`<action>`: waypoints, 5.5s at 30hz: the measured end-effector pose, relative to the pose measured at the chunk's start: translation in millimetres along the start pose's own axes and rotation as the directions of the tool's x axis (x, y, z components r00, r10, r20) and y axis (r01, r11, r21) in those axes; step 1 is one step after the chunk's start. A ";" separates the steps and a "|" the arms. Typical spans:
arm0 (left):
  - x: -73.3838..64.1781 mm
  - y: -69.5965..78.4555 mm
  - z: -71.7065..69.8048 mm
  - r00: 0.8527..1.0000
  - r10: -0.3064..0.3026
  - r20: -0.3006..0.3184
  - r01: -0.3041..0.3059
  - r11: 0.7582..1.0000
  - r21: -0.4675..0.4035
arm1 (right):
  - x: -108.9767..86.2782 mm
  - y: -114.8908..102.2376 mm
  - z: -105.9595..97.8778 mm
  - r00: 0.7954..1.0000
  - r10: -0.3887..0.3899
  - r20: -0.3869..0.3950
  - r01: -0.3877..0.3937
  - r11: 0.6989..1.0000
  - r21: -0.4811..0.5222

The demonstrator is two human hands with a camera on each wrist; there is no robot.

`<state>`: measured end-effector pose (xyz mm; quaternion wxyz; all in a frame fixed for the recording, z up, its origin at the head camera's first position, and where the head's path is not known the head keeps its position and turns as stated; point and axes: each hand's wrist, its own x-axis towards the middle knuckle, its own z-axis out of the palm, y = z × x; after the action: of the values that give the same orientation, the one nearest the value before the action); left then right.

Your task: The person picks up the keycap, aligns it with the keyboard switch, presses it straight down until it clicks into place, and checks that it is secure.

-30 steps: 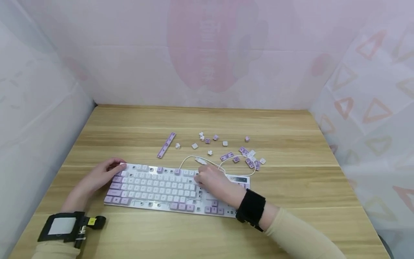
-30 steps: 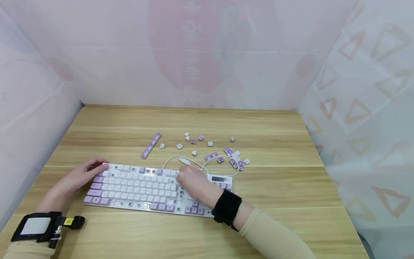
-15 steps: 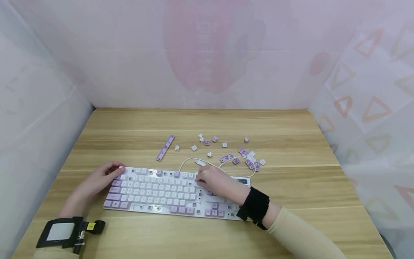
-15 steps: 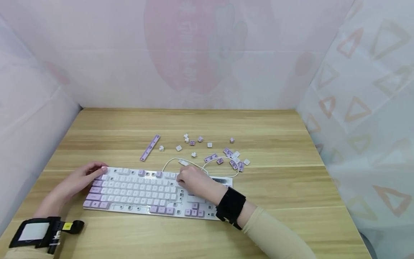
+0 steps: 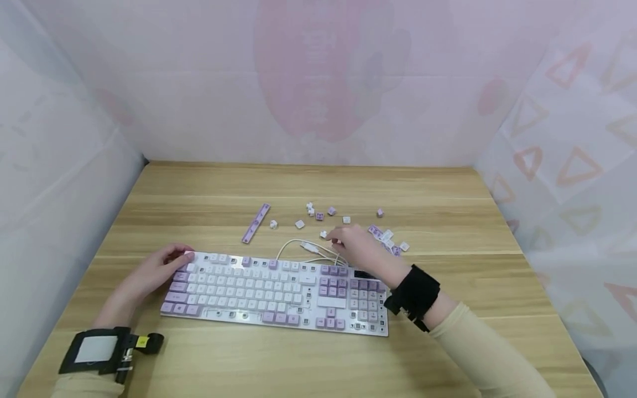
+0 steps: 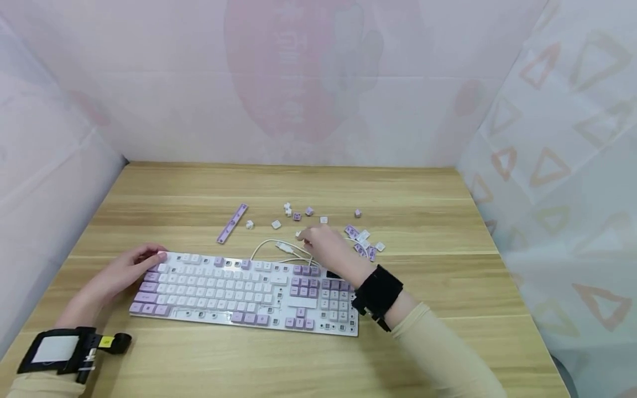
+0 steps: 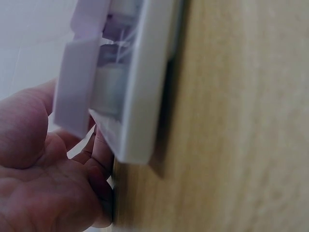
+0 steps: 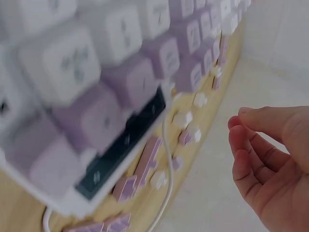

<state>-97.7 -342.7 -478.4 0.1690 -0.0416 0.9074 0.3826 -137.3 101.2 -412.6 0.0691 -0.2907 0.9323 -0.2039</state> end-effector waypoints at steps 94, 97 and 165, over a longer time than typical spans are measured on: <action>1.0 0.7 2.4 1.000 0.022 -0.009 -0.022 1.000 -0.018 | 37.9 0.9 3.9 0.954 -0.100 0.283 0.049 0.982 0.182; 0.8 1.3 2.7 1.000 0.017 -0.008 -0.017 1.000 -0.025 | 36.2 0.7 4.4 0.945 -0.093 0.315 0.038 0.983 0.177; -3.5 -4.7 7.2 1.000 -0.001 -0.023 0.001 1.000 -0.019 | 27.2 -8.2 21.6 0.955 -0.031 0.294 -0.025 0.982 0.185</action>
<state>-91.4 -341.1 -485.1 0.1585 -0.0479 0.9055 0.3907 -150.1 72.2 -429.1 0.2343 -0.3114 0.8879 -0.2447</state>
